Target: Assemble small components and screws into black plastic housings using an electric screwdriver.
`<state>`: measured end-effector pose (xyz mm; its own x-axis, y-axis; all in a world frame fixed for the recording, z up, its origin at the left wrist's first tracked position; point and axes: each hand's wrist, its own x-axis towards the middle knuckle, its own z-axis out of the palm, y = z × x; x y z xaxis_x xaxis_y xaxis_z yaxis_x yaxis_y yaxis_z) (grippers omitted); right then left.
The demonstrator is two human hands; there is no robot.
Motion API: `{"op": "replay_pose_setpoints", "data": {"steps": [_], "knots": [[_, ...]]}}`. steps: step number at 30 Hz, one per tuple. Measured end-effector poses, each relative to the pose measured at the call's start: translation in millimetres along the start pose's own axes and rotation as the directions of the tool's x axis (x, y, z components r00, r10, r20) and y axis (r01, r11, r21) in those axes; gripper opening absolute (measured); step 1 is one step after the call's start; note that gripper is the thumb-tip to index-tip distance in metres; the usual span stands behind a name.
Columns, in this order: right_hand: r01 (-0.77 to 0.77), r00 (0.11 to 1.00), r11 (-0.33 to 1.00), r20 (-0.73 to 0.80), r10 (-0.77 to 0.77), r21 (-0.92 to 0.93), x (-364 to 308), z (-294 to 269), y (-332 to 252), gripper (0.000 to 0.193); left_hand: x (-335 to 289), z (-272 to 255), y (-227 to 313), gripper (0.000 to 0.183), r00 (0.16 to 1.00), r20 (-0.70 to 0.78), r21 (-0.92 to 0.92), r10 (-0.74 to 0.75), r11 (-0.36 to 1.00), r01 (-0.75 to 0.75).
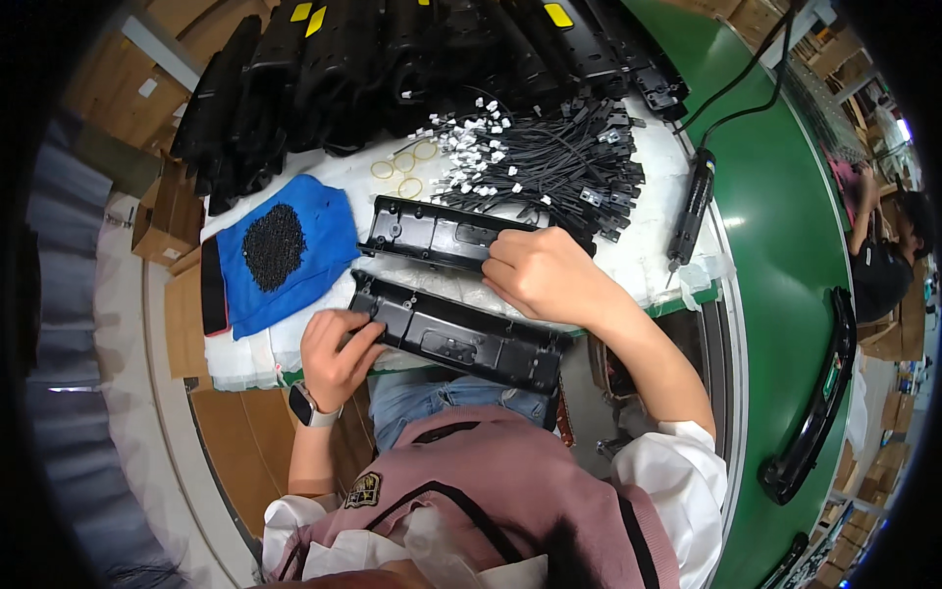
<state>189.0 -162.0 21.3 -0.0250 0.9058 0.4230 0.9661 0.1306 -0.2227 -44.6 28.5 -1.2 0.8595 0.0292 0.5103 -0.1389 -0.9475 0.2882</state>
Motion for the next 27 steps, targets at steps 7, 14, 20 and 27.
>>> {"op": "replay_pose_setpoints", "data": {"steps": [7,14,20,27], "knots": [[-0.047,0.995,0.994,0.092,0.038,0.095,18.6,0.5,-5.0,0.019,-33.8,7.2,24.0,0.038,0.992,-0.029,0.002,-0.122,0.992,0.122],[-0.038,0.991,0.974,0.132,0.009,0.222,24.3,-11.0,7.7,0.023,-14.1,20.4,40.4,0.037,0.972,-0.029,-0.001,-0.233,0.972,0.233],[-0.529,0.776,0.842,-0.466,0.426,-0.111,-29.0,-56.2,8.7,0.018,-1.2,-8.8,44.8,0.033,0.972,-0.081,-0.019,-0.221,0.975,0.22],[-0.79,0.428,0.035,-0.51,0.746,-0.612,-100.3,-66.3,71.3,0.047,25.1,-27.3,-76.4,0.023,0.823,-0.38,0.465,-0.423,0.681,0.565]]}}
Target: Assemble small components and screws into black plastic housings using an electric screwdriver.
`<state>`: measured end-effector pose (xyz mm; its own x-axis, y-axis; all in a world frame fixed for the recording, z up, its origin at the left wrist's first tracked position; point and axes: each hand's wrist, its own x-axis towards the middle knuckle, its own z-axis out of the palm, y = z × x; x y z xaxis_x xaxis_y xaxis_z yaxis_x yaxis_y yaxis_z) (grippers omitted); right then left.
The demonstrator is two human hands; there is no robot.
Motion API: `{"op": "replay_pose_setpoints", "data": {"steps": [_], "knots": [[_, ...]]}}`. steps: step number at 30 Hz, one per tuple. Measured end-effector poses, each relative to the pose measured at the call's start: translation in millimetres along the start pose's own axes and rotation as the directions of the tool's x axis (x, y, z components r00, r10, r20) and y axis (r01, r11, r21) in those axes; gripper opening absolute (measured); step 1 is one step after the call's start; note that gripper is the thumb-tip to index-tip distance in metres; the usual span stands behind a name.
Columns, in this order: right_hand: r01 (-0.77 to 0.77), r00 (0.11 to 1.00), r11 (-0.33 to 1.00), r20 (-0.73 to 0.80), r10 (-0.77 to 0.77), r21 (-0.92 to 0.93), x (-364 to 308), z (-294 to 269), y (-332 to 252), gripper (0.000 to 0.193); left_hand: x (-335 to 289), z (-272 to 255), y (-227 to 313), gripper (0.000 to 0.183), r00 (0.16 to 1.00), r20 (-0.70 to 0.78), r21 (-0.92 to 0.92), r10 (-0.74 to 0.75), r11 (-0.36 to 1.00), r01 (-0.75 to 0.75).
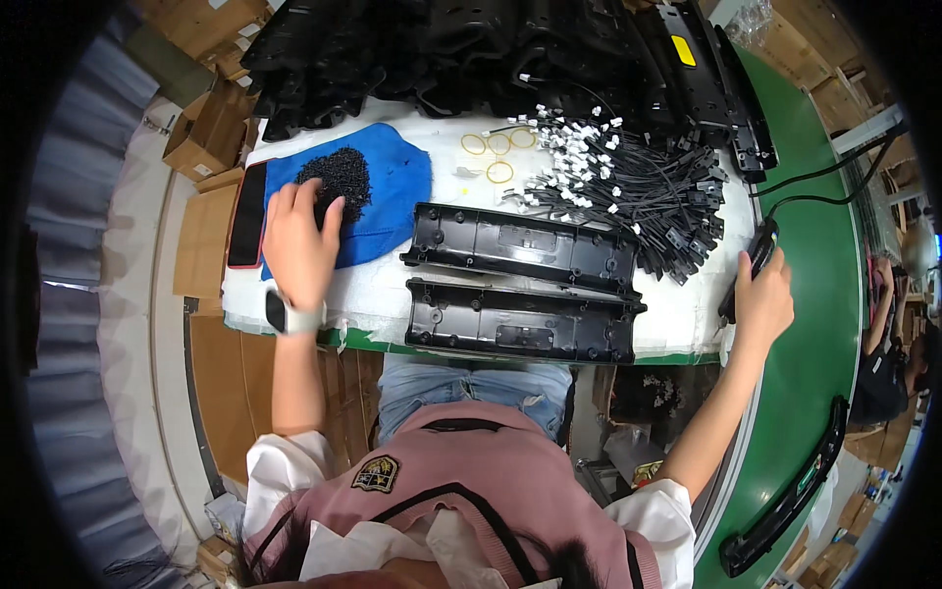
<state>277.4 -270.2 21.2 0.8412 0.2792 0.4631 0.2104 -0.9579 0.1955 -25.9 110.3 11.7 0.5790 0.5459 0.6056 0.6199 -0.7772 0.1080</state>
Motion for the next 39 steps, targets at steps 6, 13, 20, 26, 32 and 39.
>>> {"op": "replay_pose_setpoints", "data": {"steps": [6,13,20,26,32,39], "knots": [[-0.21,0.914,0.977,0.363,0.183,0.037,32.3,26.6,4.9,0.06,18.5,16.2,-22.5,0.016,0.978,0.205,-0.015,-0.035,0.999,0.039],[-0.408,0.894,0.69,0.414,0.17,0.598,33.6,70.6,52.3,0.052,19.5,23.0,-18.2,0.008,0.993,0.099,-0.197,-0.064,0.977,0.083],[-0.445,0.89,-0.413,0.443,-0.108,0.794,0.6,-4.5,45.0,0.054,19.3,27.3,-27.3,0.012,0.999,0.034,-0.162,-0.03,0.986,0.035],[-0.255,0.965,-0.592,0.161,-0.208,0.764,-10.0,-63.9,21.9,0.061,23.2,29.1,-35.6,0.013,1.0,0.027,-0.05,0.001,0.999,0.001],[-0.115,0.98,-0.814,-0.071,-0.188,0.57,-27.2,-93.3,-25.0,0.057,16.8,12.7,-11.7,0.009,0.999,-0.037,-0.116,0.017,0.993,-0.021],[0.07,0.886,-0.977,-0.462,-0.031,0.2,-48.4,-111.6,-73.9,0.041,-16.5,-53.5,119.7,0.004,0.789,0.426,-0.895,0.444,0.335,0.295]]}}
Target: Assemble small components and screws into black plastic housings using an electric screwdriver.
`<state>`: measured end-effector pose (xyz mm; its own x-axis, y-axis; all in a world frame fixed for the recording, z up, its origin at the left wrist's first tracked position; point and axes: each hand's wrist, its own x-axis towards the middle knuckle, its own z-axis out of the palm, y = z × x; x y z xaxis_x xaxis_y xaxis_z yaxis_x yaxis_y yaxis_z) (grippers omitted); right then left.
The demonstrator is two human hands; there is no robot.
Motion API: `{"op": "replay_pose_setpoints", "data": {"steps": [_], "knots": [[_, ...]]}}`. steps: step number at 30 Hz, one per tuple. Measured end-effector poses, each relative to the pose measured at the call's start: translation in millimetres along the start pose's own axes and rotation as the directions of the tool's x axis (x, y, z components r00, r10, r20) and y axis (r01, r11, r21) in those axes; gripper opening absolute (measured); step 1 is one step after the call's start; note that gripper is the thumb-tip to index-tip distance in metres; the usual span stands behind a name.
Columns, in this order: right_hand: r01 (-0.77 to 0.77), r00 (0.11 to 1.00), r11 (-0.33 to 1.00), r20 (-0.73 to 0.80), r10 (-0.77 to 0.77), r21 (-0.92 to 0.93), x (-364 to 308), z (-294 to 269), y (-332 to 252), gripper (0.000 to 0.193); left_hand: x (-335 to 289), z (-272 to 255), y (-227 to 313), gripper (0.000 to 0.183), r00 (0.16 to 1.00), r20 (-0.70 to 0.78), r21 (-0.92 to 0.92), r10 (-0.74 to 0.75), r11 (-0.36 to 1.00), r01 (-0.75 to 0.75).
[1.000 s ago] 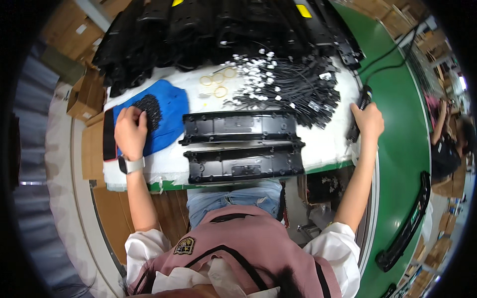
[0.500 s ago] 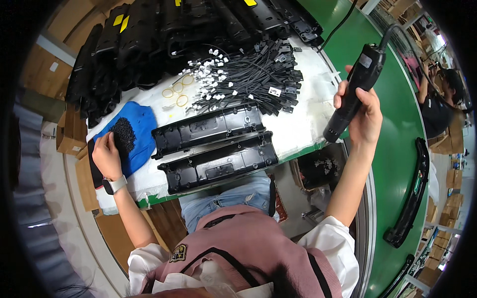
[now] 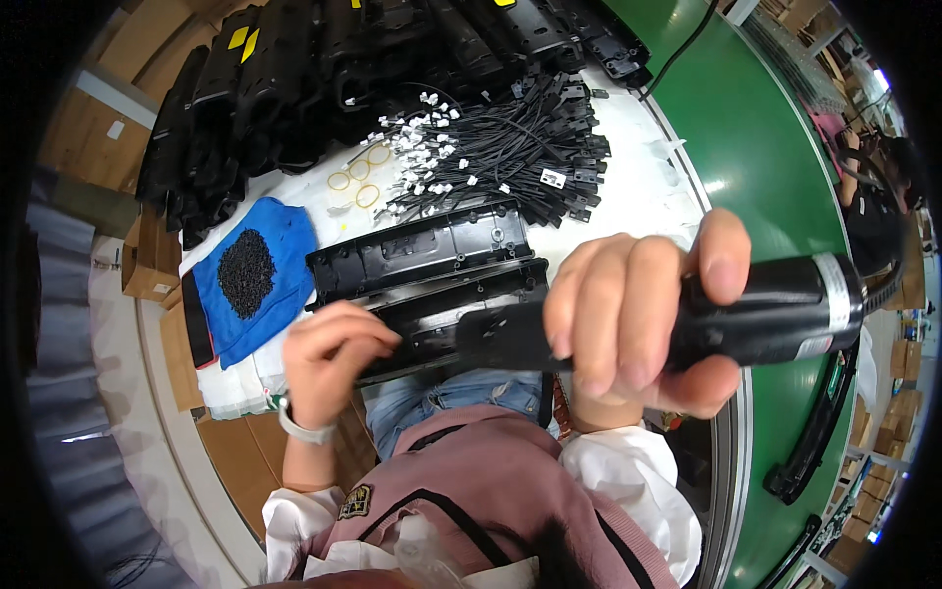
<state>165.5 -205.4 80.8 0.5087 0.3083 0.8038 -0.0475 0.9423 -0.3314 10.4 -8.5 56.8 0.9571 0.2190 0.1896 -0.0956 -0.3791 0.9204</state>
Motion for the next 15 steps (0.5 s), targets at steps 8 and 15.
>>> {"op": "replay_pose_setpoints", "data": {"steps": [8,15], "knots": [[0.01,0.997,1.0,-0.079,-0.009,0.005,-8.4,18.1,14.4,0.035,0.8,7.9,-4.2,0.009,0.994,0.096,-0.084,0.054,0.995,-0.046],[-0.039,0.998,0.999,-0.044,0.04,0.015,-10.4,14.8,17.3,0.033,3.0,12.4,-8.9,0.009,0.991,0.114,-0.058,0.066,0.997,-0.06]]}}
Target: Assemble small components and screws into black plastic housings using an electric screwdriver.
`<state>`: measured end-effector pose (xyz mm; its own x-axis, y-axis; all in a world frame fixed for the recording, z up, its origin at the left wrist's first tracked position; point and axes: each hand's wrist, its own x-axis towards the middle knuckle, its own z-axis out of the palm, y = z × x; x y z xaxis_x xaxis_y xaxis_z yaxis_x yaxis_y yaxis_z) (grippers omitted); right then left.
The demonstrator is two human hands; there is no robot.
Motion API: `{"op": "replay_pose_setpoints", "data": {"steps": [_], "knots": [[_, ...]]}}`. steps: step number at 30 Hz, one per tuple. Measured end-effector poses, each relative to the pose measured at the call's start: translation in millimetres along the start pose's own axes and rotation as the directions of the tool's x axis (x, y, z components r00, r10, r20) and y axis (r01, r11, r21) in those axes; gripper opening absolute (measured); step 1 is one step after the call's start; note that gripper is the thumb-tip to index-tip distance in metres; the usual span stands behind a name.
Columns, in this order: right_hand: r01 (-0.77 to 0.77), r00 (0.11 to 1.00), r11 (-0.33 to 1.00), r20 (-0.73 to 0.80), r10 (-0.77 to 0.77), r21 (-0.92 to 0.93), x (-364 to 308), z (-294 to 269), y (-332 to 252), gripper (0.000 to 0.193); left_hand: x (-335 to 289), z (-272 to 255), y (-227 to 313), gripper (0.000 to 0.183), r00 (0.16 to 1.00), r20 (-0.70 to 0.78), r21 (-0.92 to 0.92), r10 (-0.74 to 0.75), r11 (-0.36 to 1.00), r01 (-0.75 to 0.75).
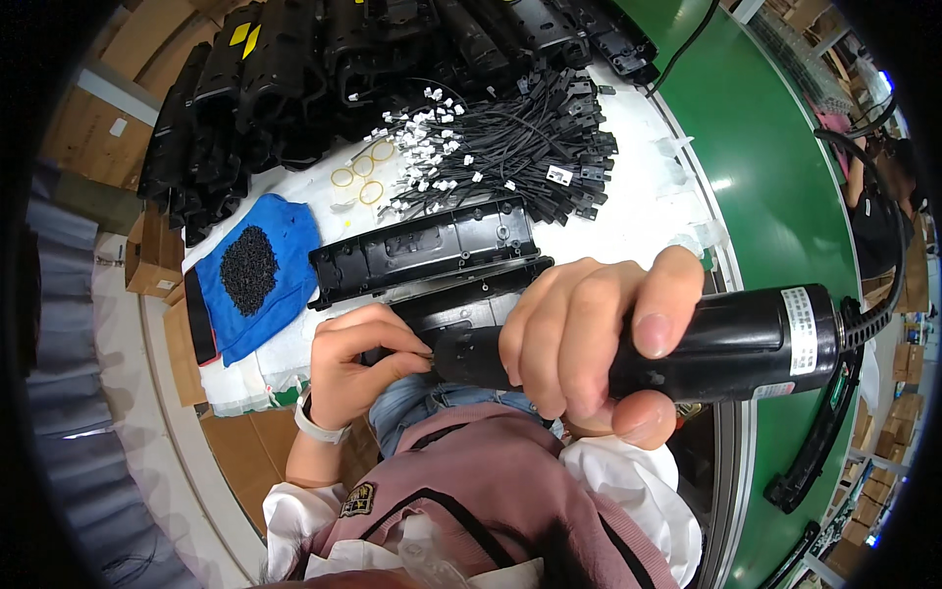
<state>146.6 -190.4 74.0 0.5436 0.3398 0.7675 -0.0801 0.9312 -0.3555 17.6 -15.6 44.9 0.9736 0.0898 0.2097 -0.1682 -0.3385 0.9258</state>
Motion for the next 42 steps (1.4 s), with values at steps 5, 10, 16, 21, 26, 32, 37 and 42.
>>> {"op": "replay_pose_setpoints", "data": {"steps": [5,10,16,21,26,32,37,42], "knots": [[0.018,1.0,1.0,0.007,-0.018,0.001,-5.6,-4.3,-9.3,0.033,2.6,4.8,-5.0,0.018,0.986,0.079,-0.158,-0.146,0.975,0.157],[0.109,0.982,0.989,-0.166,-0.091,0.1,-13.6,-9.1,-27.4,0.026,67.4,8.4,11.7,0.036,0.992,0.04,0.048,0.116,0.992,-0.118],[0.088,0.991,0.994,-0.111,-0.081,0.065,-28.6,-11.4,-44.4,0.028,189.1,47.1,-28.9,0.023,0.71,0.356,0.64,0.607,0.396,-0.659],[0.105,0.988,0.988,-0.102,-0.117,-0.114,-48.4,-25.0,-69.9,0.031,225.4,69.1,-34.2,0.009,0.656,0.409,0.545,0.634,0.407,-0.733],[0.07,0.994,0.988,-0.075,-0.081,-0.135,-60.4,-44.3,-79.4,0.037,219.1,17.3,11.7,0.018,0.546,0.063,0.584,0.836,0.412,-0.699],[0.018,0.99,0.996,-0.137,-0.031,-0.093,-64.0,-46.3,-75.8,0.035,192.5,-59.3,30.0,0.013,0.73,-0.483,0.394,0.483,0.865,-0.312],[-0.005,0.991,0.995,-0.13,-0.007,-0.095,-61.2,-47.3,-71.6,0.034,160.4,-68.0,17.7,0.02,0.739,-0.65,0.115,0.177,0.984,-0.135],[-0.027,0.992,0.994,-0.123,0.014,-0.108,-55.1,-41.6,-59.4,0.033,152.4,-53.1,16.9,0.027,0.678,-0.727,-0.265,0.108,0.867,-0.422]]}}
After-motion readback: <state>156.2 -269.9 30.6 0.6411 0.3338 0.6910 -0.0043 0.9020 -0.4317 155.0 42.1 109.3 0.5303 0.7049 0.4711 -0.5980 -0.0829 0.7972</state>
